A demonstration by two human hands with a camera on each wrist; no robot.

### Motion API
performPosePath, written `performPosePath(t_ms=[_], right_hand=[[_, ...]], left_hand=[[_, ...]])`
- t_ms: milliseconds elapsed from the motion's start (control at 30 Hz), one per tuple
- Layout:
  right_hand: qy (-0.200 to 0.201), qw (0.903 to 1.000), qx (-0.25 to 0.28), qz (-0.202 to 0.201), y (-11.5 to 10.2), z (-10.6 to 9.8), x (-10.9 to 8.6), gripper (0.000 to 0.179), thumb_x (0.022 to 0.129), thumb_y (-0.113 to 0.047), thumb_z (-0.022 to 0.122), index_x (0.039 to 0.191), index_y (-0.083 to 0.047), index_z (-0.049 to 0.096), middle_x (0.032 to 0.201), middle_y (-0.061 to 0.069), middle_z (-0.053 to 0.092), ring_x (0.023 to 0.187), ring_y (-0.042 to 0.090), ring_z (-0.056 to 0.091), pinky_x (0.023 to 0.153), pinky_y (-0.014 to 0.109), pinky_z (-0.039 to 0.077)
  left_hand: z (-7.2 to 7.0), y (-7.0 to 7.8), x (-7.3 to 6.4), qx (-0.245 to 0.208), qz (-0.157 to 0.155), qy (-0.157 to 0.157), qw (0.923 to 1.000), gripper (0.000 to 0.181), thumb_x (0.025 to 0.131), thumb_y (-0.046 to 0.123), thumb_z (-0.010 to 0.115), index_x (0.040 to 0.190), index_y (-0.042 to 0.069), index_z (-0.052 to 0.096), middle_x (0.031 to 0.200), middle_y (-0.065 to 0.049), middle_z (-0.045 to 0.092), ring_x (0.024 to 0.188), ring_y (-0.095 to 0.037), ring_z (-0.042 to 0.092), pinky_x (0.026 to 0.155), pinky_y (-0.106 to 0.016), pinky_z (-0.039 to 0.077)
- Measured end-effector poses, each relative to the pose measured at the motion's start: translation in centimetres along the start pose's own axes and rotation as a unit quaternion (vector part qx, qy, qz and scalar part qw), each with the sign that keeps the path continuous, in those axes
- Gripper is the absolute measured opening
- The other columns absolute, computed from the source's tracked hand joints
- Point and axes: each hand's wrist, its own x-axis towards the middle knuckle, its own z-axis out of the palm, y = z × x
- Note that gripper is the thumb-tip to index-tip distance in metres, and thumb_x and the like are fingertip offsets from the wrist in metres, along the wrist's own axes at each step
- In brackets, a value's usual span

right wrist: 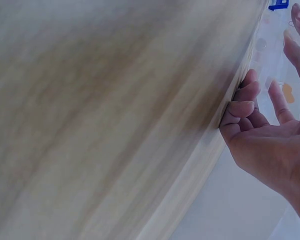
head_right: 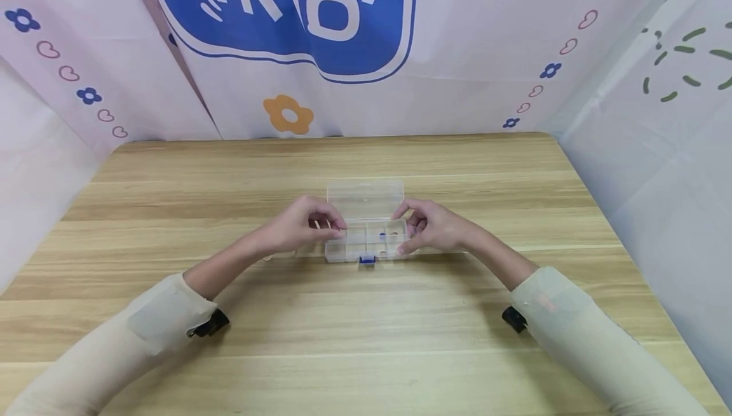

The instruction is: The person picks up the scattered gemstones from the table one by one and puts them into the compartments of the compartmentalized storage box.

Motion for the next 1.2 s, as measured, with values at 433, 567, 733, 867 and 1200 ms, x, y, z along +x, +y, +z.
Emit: performPosePath(t_ms=[433, 567, 733, 867, 1200], right_hand=[[-0.001, 1.0, 0.004, -0.003, 0.1, -0.1, -0.2, 0.054, 0.081, -0.002, 0.087, 0.125, 0.003, 0.057, 0.086, 0.01, 0.06, 0.076, 0.018, 0.052, 0.068, 0.024, 0.045], [0.0, 1.0, 0.002, -0.003, 0.1, -0.1, -0.2, 0.054, 0.081, -0.002, 0.087, 0.125, 0.003, 0.057, 0.087, 0.011, 0.06, 0.076, 0.018, 0.052, 0.068, 0.024, 0.045], [0.0, 1.0, 0.002, -0.007, 0.0, 0.0, -0.2, 0.053, 0.081, -0.003, 0.087, 0.125, 0.003, 0.057, 0.087, 0.011, 0.061, 0.076, 0.018, 0.052, 0.068, 0.024, 0.045], [-0.001, 0.9999, 0.004, -0.013, 0.0, 0.0, -0.1, 0.052, 0.081, -0.002, 0.087, 0.124, 0.003, 0.057, 0.087, 0.012, 0.06, 0.075, 0.018, 0.052, 0.067, 0.024, 0.045], [-0.001, 1.0, -0.001, 0.0, -0.3, 0.0, -0.1, 0.054, 0.081, -0.003, 0.087, 0.126, 0.003, 0.057, 0.087, 0.01, 0.06, 0.076, 0.018, 0.052, 0.068, 0.024, 0.045]], left_hand=[[-1.5, -1.1, -2.4, -0.009, -0.023, 0.02, 0.9995, 0.005, 0.094, 0.0, 0.074, 0.095, -0.005, 0.075, 0.087, -0.008, 0.073, 0.074, -0.016, 0.063, 0.07, -0.027, 0.055], [-2.0, -1.6, -3.3, -0.007, -0.045, 0.025, 0.9987, 0.007, 0.095, -0.001, 0.072, 0.098, -0.006, 0.075, 0.089, -0.013, 0.073, 0.075, -0.022, 0.065, 0.068, -0.025, 0.054], [-2.8, -2.5, -4.4, 0.012, -0.06, 0.038, 0.9974, 0.008, 0.094, -0.002, 0.072, 0.101, -0.008, 0.074, 0.089, -0.015, 0.073, 0.078, -0.024, 0.066, 0.069, -0.025, 0.054], [-3.4, -3.1, -5.0, 0.028, -0.055, 0.044, 0.9971, 0.009, 0.093, -0.005, 0.073, 0.101, -0.008, 0.074, 0.089, -0.013, 0.073, 0.08, -0.02, 0.064, 0.072, -0.027, 0.055], [-4.3, -4.1, -6.1, 0.054, -0.056, 0.049, 0.9957, 0.006, 0.09, -0.009, 0.073, 0.096, -0.007, 0.073, 0.089, -0.013, 0.073, 0.08, -0.02, 0.066, 0.072, -0.026, 0.056]])
